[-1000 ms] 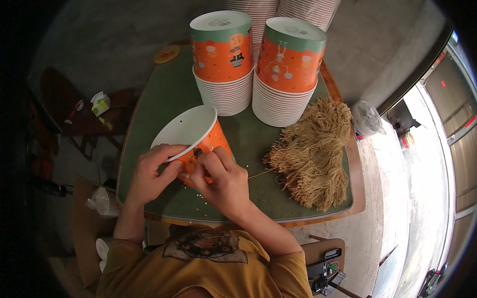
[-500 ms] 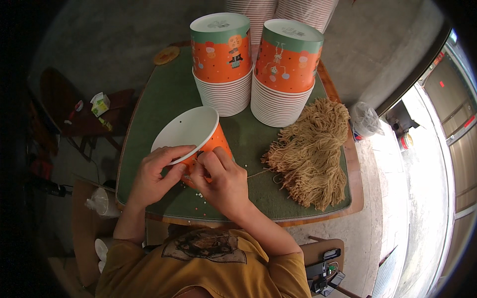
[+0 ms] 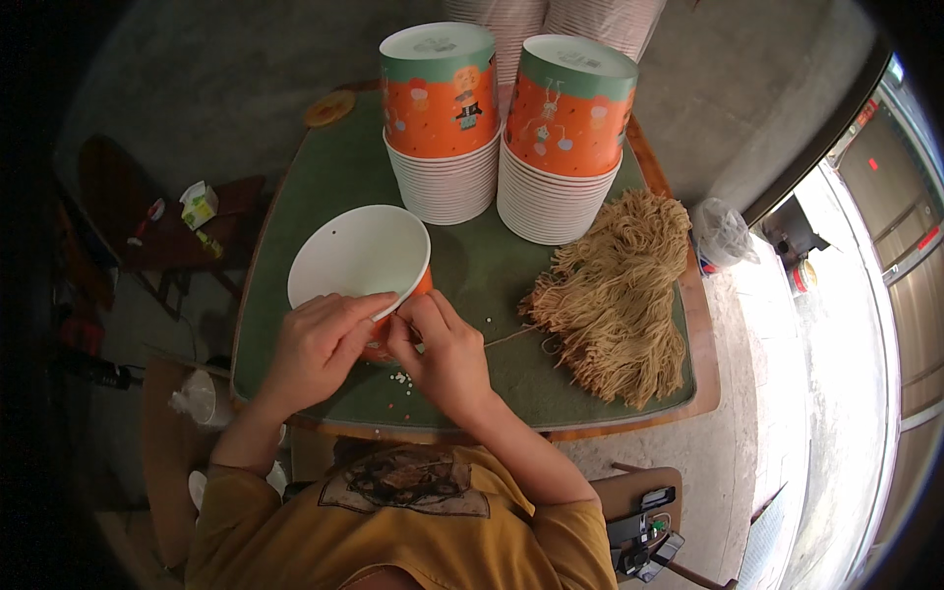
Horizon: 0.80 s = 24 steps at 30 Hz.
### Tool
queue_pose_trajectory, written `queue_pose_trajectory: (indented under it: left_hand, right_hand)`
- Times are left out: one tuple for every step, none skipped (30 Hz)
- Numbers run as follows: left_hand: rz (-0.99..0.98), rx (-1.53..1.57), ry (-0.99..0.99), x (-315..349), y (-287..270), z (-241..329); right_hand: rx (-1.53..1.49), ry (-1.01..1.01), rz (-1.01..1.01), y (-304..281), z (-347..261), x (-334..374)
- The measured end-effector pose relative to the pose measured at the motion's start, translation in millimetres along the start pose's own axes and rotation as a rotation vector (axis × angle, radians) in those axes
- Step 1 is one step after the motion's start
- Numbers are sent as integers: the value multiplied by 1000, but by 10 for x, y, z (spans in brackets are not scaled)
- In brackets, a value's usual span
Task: Unpacking stacks of paper bowls and threading decorative beads onto attached strings.
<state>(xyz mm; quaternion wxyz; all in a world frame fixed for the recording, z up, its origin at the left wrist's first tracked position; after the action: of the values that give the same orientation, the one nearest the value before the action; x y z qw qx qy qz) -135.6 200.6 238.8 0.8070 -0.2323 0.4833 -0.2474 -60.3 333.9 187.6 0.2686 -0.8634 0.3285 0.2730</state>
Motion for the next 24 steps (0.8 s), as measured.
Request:
queue_pose_trajectory:
  left_hand:
    - [-2,3,-1,-19,-47,23]
    - [-177,108,-241,-60,-87,1]
    - [-344,209,-484,-71,-106,-36]
    - [-429,220,-554,-89,-102,-90]
    - [-426,221,-557,-101,-77,-136]
    - [-436,367,-578,-94,-13,-191]
    - [-446,514,-596,-75,43,-229]
    - [-443,514,-596,-49,70,-262]
    - [-449,554,-585,-34,100,-294]
    - [-455,594,-575,-25,128,-316]
    - [-456,595,-572,-21,161,-333]
    - [-410,557,-518,-29,187,-336]
    - [-364,520,-465,-45,202,-330]
    - [-367,523,-466,-70,212,-314]
    - [-387,467,-462,-107,215,-291]
    - [-406,412,-458,-126,221,-285]
    - [-407,414,-458,-124,235,-296]
    - [-392,378,-429,-121,249,-310]
    - [-377,341,-400,-120,256,-318]
    - [-376,344,-401,-118,254,-319]
    - [-304,297,-363,-138,233,-318]
    - [-231,250,-325,-156,213,-319]
    - [-229,252,-323,-165,214,-332]
    - [-205,301,-337,-177,206,-352]
  right_hand:
    - [-8,5,-2,-5,7,21]
    - [-5,8,-2,-10,11,35]
    - [9,12,-22,-4,7,34]
    - [23,16,-41,0,4,36]
    - [23,15,-45,-1,12,45]
    - [-13,44,-46,4,38,55]
    - [-49,75,-47,6,57,63]
    - [-49,72,-49,0,59,70]
    - [-65,90,-56,-2,72,75]
    - [-82,108,-64,-2,82,75]
    - [-80,108,-62,-3,88,67]
    - [-89,127,-61,-7,97,70]
    - [-97,146,-61,-10,107,72]
    - [-95,150,-60,-15,116,74]
    - [-121,198,-76,-19,141,76]
    - [-148,247,-91,-24,165,77]
    - [-145,248,-92,-37,172,72]
    - [-179,327,-139,-37,192,74]
    - [-213,405,-187,-40,207,75]
    - [-211,405,-189,-67,188,51]
    - [-231,407,-144,-117,163,8]
    - [-252,407,-99,-166,159,-25]
    - [-259,402,-49,-205,237,-27]
    - [-253,397,-27,-237,241,-69]
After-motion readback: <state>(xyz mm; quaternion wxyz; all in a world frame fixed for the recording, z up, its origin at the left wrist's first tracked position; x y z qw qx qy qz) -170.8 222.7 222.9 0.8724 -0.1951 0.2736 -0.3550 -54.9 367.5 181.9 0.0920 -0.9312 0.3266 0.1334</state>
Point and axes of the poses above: each hand's wrist, its own x-axis away from the middle knuckle, its own y-axis out of the palm, z = x × y, the point moved 3 cm from there along -x, towards the middle knuckle, and after that the axes turned 8 degrees about z, right-handed, at the moved point
